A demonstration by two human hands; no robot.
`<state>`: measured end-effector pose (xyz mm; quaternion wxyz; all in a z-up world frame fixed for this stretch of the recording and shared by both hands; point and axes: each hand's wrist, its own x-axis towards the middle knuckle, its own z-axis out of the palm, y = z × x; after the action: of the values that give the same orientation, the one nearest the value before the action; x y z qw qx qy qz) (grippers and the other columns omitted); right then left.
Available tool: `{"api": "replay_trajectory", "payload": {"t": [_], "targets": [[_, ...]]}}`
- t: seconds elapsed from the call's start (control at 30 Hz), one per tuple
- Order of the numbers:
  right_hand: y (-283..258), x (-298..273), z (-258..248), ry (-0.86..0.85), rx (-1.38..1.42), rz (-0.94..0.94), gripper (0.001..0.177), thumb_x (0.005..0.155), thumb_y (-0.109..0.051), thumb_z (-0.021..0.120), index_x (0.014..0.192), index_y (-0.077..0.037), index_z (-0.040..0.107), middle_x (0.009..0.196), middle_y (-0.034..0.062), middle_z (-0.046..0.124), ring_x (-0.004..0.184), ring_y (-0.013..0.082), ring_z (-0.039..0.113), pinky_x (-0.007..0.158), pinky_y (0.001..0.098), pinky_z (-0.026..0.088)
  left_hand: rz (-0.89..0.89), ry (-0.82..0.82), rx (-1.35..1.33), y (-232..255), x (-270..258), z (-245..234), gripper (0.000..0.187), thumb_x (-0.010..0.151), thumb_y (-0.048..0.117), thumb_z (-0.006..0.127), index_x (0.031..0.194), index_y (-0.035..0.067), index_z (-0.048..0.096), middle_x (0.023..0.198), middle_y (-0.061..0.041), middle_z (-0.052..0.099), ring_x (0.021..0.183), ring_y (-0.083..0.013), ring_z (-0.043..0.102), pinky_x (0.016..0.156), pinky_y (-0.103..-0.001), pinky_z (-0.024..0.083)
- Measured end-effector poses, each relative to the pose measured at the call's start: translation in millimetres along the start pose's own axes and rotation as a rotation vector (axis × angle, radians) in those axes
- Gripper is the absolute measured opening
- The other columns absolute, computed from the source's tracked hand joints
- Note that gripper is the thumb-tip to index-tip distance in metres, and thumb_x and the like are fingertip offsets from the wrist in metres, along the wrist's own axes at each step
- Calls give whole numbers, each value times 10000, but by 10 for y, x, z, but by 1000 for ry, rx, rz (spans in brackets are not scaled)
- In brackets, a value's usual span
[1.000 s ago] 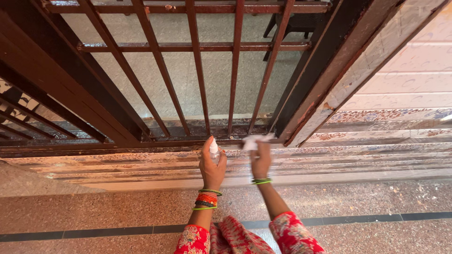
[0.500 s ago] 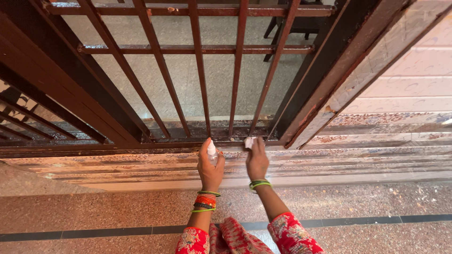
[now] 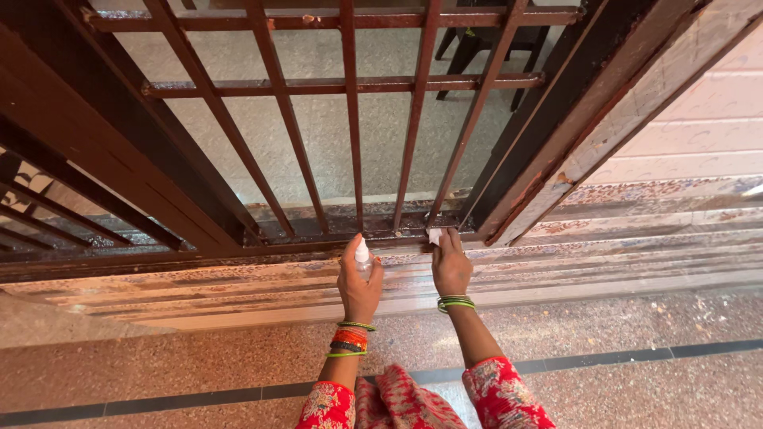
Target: The person sprays a cleaning solution onto a metal window frame and wipes it with a cloth. They repeatedly spray and wipe along the lower horizontal bar and vertical bars of the frame.
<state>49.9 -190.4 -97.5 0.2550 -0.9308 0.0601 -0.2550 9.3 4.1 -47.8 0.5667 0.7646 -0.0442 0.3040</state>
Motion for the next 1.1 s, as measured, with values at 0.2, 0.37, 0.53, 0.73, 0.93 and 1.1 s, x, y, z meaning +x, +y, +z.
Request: {"api": "replay_trajectory", "payload": {"t": [0.2,0.37,0.53,0.73,0.93,1.1], "targets": [[-505,-270,345,234,264,-149,370,910,-59,664,1268,-141,619,1409,147,608,987,382,701,745,423,595,18,-19,-6,-109,70,-320,586,883,18,714,1425,100,505,1150,-156,710,1019,-276,734,843,-382,595],[-1181,-503,581,-78,400,-137,339,786,-12,734,1091,-158,709,1172,137,622,910,353,695,716,433,571,-40,6,40,-270,190,-670,547,901,33,719,1408,111,530,1150,-152,721,1002,-264,748,811,-375,600],[-581,-399,674,207,286,-15,267,821,36,689,1044,-105,734,994,85,656,972,282,641,863,392,525,19,-22,17,-342,297,-936,589,880,28,723,1423,98,506,1142,-160,707,1001,-272,731,821,-381,593],[52,-281,571,433,131,437,220,863,-127,781,1038,-62,667,1042,94,643,987,285,594,898,433,505,-34,-82,-16,-427,287,-1013,598,878,34,725,1430,122,516,1111,-145,725,982,-259,745,820,-373,602],[-1035,-490,999,198,155,74,246,827,-55,766,1043,-98,656,1086,123,633,1013,298,617,845,417,535,33,-140,-26,-423,294,-1073,608,866,20,731,1424,101,503,1216,-182,694,1053,-289,726,860,-388,590],[-1299,-558,870,173,363,-76,324,769,59,685,1066,-64,637,1047,129,619,1023,287,639,865,410,557,66,-140,-37,-484,366,-1145,597,879,14,718,1427,96,498,1252,-184,688,1075,-286,724,876,-391,593]]}}
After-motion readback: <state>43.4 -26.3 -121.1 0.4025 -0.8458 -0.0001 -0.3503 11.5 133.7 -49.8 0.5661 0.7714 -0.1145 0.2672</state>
